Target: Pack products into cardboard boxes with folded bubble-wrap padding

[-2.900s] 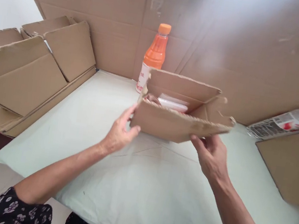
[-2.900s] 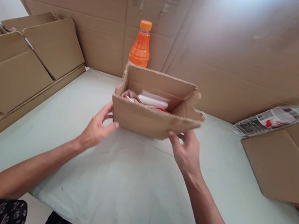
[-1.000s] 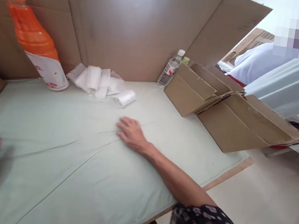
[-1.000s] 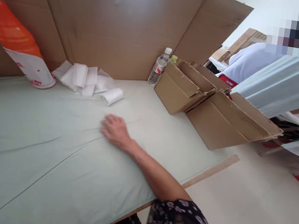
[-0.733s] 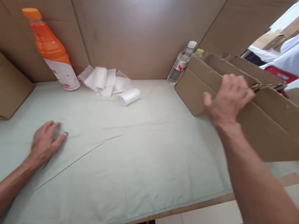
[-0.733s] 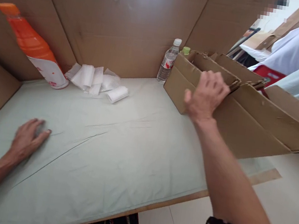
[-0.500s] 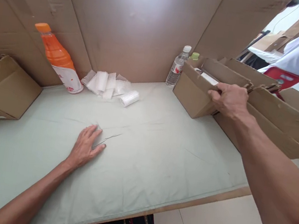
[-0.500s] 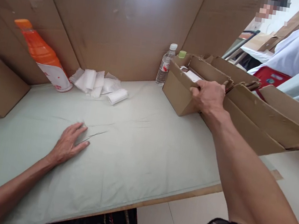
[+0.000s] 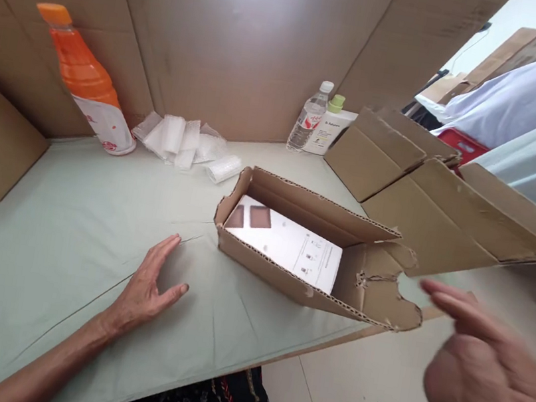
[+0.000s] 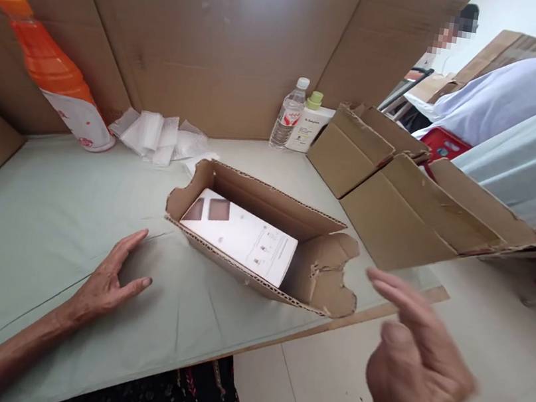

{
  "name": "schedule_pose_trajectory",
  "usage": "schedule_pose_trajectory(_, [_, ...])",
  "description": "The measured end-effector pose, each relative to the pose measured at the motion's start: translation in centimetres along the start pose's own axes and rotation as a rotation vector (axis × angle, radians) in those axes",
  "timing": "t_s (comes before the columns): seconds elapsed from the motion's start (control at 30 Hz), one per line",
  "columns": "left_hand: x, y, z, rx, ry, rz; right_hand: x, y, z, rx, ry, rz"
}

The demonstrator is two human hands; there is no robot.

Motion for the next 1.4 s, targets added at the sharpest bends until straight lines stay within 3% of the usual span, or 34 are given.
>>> schedule_pose_trajectory(0.07, [-1.3, -0.5, 0.4, 0.029, 0.031, -0.064, -2.4, -0.9, -1.7, 0.163, -0.176, 0.071])
schedule_pose_trajectory(0.17, [-3.5, -1.7, 2.5, 0.086, 0.043, -0.211, -4.8, -3.3, -3.7, 0.498, -0.291, 0.121])
schedule_pose_trajectory(0.27, [-5.1, -2.9, 4.4, 0.126, 0.036, -0.378, -5.3, -5.7, -4.4, 0.525, -0.278, 0.165])
schedule_pose_trajectory(0.33, [-5.1, -2.9, 5.0, 0.081, 0.078, -0.453, -4.9, -7.5, -4.2, 0.548, -0.248, 0.206])
schedule_pose_trajectory(0.47, [-1.9, 0.1, 4.3, -0.201, 0.239, -0.513, -2.1, -13.8, -2.4, 0.749, -0.157, 0.313])
schedule_pose_trajectory(0.57, [1.5, 3.9, 4.0, -0.472, 0.32, -0.486, 1.8, -21.1, -1.1, 0.879, -0.066, 0.489])
schedule_pose_trajectory(0.63, [3.4, 6.0, 4.3, -0.639, 0.364, -0.457, 4.3, -26.0, -0.5, 0.901, -0.007, 0.625])
schedule_pose_trajectory(0.7, [4.9, 7.4, 4.9, -0.748, 0.399, -0.458, 5.9, -29.7, -0.2, 0.903, 0.029, 0.706])
schedule_pose_trajectory(0.77, [5.8, 8.0, 5.4, -0.784, 0.402, -0.494, 6.0, -31.7, 0.2, 0.935, 0.071, 0.716])
schedule_pose_trajectory(0.87, [6.5, 8.0, 5.8, -0.78, 0.391, -0.506, 4.0, -32.4, 2.3, 0.918, 0.228, 0.507])
schedule_pose_trajectory(1.0, [6.9, 7.5, 5.8, -0.785, 0.389, -0.456, 0.4, -34.4, 7.6, 0.792, 0.486, -0.065])
schedule_pose_trajectory(1.1, [7.0, 7.2, 5.8, -0.805, 0.416, -0.403, -0.6, -37.0, 10.4, 0.788, 0.461, -0.137])
schedule_pose_trajectory(1.17, [7.3, 7.1, 5.9, -0.804, 0.433, -0.385, -0.4, -37.4, 11.1, 0.743, 0.4, -0.074])
schedule_pose_trajectory(1.27, [7.8, 7.2, 5.9, -0.787, 0.413, -0.356, 0.2, -34.0, 10.6, 0.633, 0.28, 0.086])
schedule_pose_trajectory(1.33, [7.7, 7.4, 5.6, -0.825, 0.347, -0.25, 0.5, -29.9, 9.3, 0.585, 0.085, 0.35])
schedule_pose_trajectory(1.4, [6.5, 7.7, 4.8, -0.915, 0.189, -0.086, 0.8, -25.8, 7.6, 0.59, -0.174, 0.629])
Point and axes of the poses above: each hand's wrist, its own z-axis towards the middle knuckle, its own y-axis out of the back of the hand, x = y × z, the point moved 1 cm from there along z, towards the middle knuckle, and after that the axes turned 9 degrees about y, right-handed, at the moved point
